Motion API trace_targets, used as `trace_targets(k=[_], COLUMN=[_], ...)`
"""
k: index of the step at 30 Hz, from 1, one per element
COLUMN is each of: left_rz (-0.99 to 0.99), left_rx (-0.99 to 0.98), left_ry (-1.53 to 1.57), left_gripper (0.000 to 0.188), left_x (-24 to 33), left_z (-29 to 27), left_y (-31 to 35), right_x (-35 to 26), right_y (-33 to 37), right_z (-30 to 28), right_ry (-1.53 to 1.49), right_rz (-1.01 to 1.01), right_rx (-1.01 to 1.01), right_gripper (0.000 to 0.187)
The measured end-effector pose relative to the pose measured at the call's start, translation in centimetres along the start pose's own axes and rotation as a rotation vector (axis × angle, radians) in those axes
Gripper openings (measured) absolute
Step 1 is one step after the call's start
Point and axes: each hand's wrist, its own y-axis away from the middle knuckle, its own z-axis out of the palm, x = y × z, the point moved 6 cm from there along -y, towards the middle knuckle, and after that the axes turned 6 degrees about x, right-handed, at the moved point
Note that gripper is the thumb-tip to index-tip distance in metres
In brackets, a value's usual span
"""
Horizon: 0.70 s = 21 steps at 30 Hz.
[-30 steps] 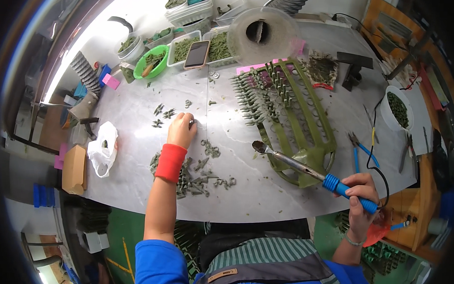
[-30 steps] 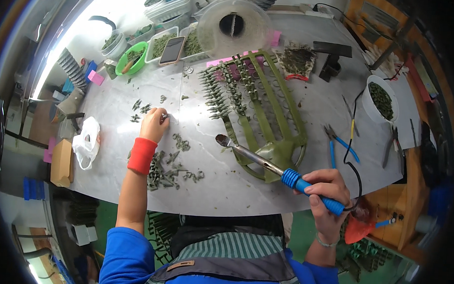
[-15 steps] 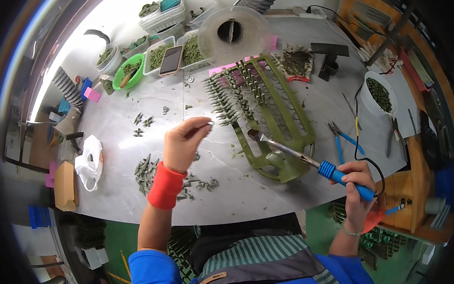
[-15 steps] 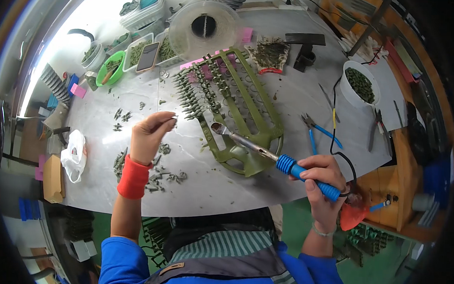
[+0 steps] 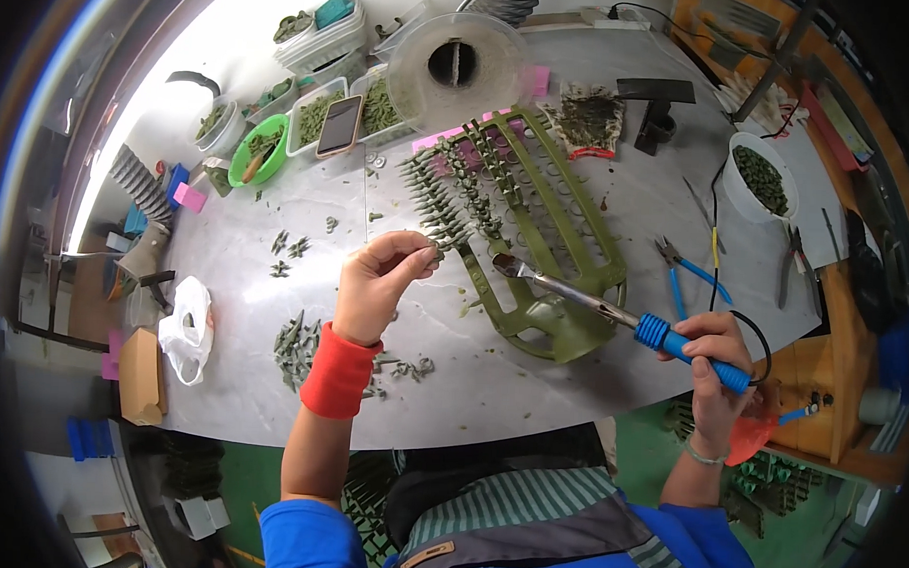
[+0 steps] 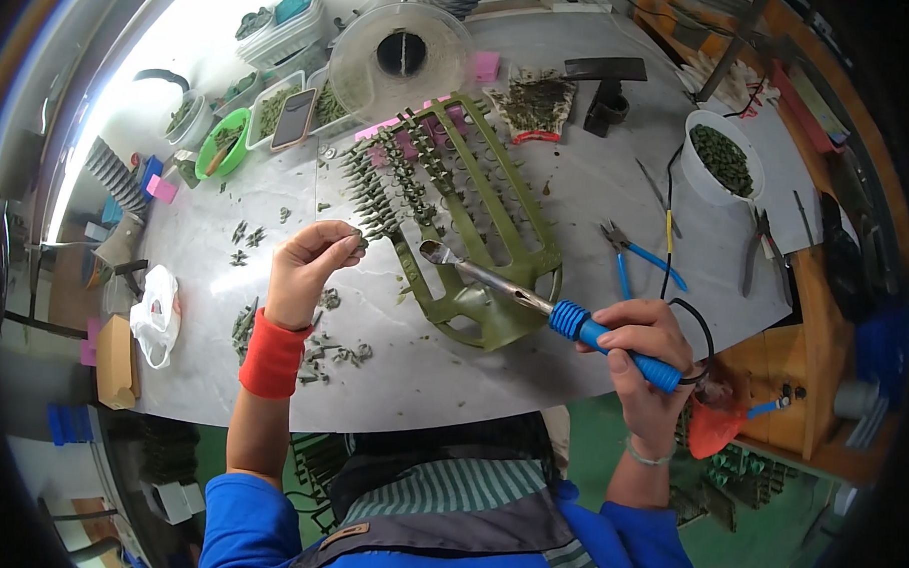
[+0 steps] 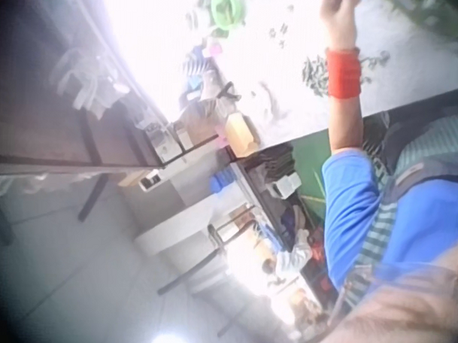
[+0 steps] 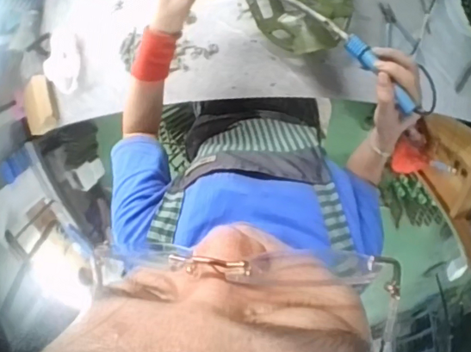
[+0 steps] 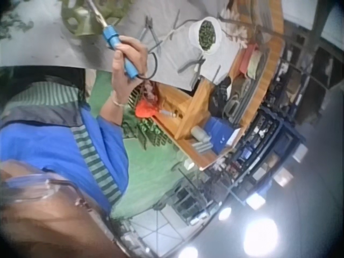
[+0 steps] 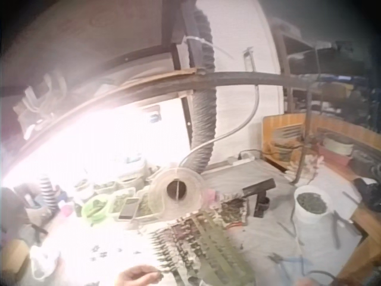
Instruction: The person assembles green electronic components into a larger green housing, using a soldering iron to secure small parts by hand and then using pliers to trim excess material from the assembly.
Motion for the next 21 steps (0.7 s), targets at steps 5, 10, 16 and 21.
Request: trace_targets(k=[5, 10, 16, 21], left_rz=[-0.042, 0.321, -0.072, -0.127], left_rx=[0.029, 0.234, 0.237, 0.311], left_ry=[0.012, -0.570, -0.093, -0.215], left_gripper=[0.013, 0.013, 0.018, 0.015], left_x=[-0.5, 0.4, -7.8, -9.6], left_z=[-0.7, -4.7, -11.0, -12.7], left_y=[0.3, 0.4, -0.9, -1.1], right_x=[0.3, 0.0, -0.1, -0.3], right_y=[0.0, 0.0, 0.3, 0.2], right_z=[0.2, 0.2, 0.1, 0.1], right_ry=[0.004, 0.000, 0.001, 0.016], right_rz=[-0.006, -0.008, 0.006, 0.006], right_rx=[-0.011, -0.007, -0.011, 0.002], right_gripper=[0.013, 0.012, 0.013, 0.012])
